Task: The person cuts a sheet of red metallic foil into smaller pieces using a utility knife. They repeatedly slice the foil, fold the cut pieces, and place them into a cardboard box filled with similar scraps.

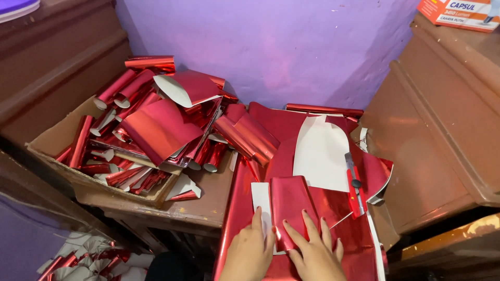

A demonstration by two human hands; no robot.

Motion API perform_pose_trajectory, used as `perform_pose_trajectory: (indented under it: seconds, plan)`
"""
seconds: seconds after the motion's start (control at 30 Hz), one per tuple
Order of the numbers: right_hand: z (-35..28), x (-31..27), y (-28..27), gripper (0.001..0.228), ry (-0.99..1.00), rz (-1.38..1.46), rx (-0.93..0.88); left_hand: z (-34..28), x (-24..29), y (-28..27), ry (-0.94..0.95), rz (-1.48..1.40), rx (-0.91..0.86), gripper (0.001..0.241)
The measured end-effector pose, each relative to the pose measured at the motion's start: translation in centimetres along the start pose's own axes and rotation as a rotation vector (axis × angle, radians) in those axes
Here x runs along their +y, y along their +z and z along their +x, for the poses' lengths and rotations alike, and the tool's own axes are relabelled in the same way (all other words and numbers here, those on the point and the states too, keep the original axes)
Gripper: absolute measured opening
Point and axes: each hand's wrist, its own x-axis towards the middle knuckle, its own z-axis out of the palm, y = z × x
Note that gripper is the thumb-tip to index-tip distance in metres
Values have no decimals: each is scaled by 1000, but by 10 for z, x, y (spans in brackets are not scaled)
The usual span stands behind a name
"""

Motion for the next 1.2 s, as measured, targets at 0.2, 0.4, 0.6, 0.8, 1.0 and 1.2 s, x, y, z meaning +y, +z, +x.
perform_pose_trajectory:
  seconds: [0.2,0.4,0.6,0.8,1.0,1.2]
  plan:
    - [3,2,13,61,-38,-67,-13,31,-25,33,244,343,375,56]
    - [9,28,12,67,-58,2,3,53,-44,48,400,457,473,54]
    - [25,32,19,55,17,78,269,55,-52,46,612,301,377,57]
    - [14,8,6,56,122,0,60,54,-50,40,567,271,353,50]
    - [16,9,10,54,99,-6,105,53,-54,36,638,151,322,52]
    - [23,17,20,56,83,-31,121,45,-50,27,656,113,266,46]
